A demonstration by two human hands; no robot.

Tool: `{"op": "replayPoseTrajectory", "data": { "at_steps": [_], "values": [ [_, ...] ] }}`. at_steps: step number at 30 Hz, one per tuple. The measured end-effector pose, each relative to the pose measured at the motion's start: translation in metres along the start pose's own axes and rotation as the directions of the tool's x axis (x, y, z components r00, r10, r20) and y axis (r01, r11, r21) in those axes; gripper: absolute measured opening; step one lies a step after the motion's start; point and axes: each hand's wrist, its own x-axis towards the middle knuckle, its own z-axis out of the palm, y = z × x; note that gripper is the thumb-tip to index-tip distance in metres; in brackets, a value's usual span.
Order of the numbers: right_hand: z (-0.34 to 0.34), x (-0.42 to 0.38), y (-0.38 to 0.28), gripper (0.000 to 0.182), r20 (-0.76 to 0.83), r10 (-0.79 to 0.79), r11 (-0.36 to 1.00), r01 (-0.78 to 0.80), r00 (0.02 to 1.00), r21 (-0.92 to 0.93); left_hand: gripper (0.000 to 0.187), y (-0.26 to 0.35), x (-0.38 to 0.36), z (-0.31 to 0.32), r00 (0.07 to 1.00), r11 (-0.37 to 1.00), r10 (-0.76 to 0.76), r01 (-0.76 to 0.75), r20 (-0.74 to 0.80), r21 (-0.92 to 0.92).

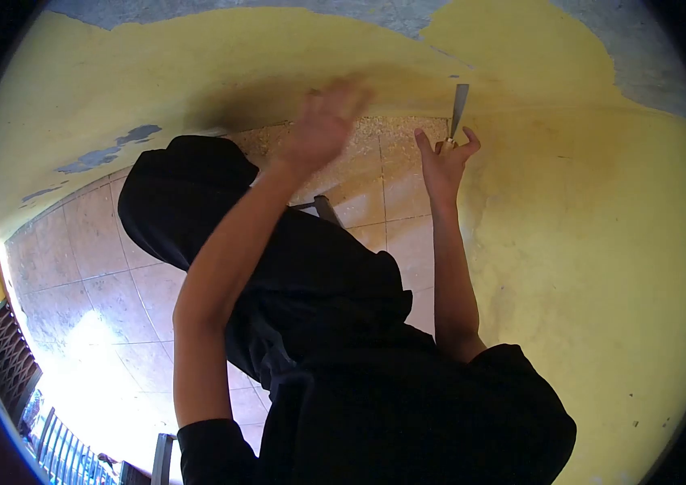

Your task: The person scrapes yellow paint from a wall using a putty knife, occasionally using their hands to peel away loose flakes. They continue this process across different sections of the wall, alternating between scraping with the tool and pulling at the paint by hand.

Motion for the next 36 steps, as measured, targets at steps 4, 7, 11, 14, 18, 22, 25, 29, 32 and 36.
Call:
{"op": "replayPoseTrajectory", "data": {
  "at_steps": [4,7,11,14,18,22,25,29,32,36],
  "values": [
    [0.014,-0.004,0.028,0.088,0.08,-0.179,0.915,0.136,0.981,0.379,0.06,0.048,-0.007,0.005,0.704,0.653,0.675,-0.71,-0.222,-0.265],
    [-0.003,-0.015,-0.014,0.085,0.03,0.005,1.0,-0.004,1.0,-0.024,0.061,0.021,0.002,0.023,0.782,0.974,-0.184,0.226,0.595,0.004],
    [-0.008,-0.02,-0.015,0.083,0.045,-0.021,0.997,0.024,0.999,-0.074,0.046,0.002,-0.015,0.005,0.999,0.999,0.04,-0.04,0.028,0.012],
    [-0.002,-0.024,-0.017,0.088,0.106,-0.124,0.985,0.136,0.987,-0.108,0.065,0.033,-0.003,-0.016,0.882,0.839,0.417,-0.466,-0.219,-0.279],
    [-0.002,-0.033,-0.027,0.1,0.311,-0.131,0.912,0.237,0.941,-0.333,0.062,0.024,-0.002,-0.018,0.972,0.974,0.226,-0.227,-0.056,-0.003],
    [0.004,-0.04,-0.036,0.106,0.374,-0.026,0.891,0.191,0.927,-0.412,0.053,0.012,0.001,-0.039,0.97,0.996,0.083,-0.085,-0.228,0.002],
    [0.015,-0.04,-0.013,0.109,0.407,-0.364,0.83,0.49,0.838,-0.265,0.063,0.021,-0.005,-0.005,0.878,0.897,0.442,-0.436,-0.186,0.076],
    [0.008,-0.044,-0.035,0.109,0.43,0.078,0.879,0.141,0.899,-0.455,0.065,0.006,-0.002,-0.022,0.997,0.983,-0.058,0.065,-0.041,0.172],
    [0.014,-0.046,-0.013,0.107,0.452,-0.016,0.89,0.219,0.892,-0.401,0.063,0.011,-0.003,-0.035,0.991,1.0,0.019,-0.02,-0.134,-0.006],
    [0.018,-0.049,-0.016,0.099,0.45,-0.125,0.734,0.388,0.884,-0.558,0.071,0.017,-0.006,-0.008,0.918,0.951,0.304,-0.309,-0.253,0.019]
  ]
}}
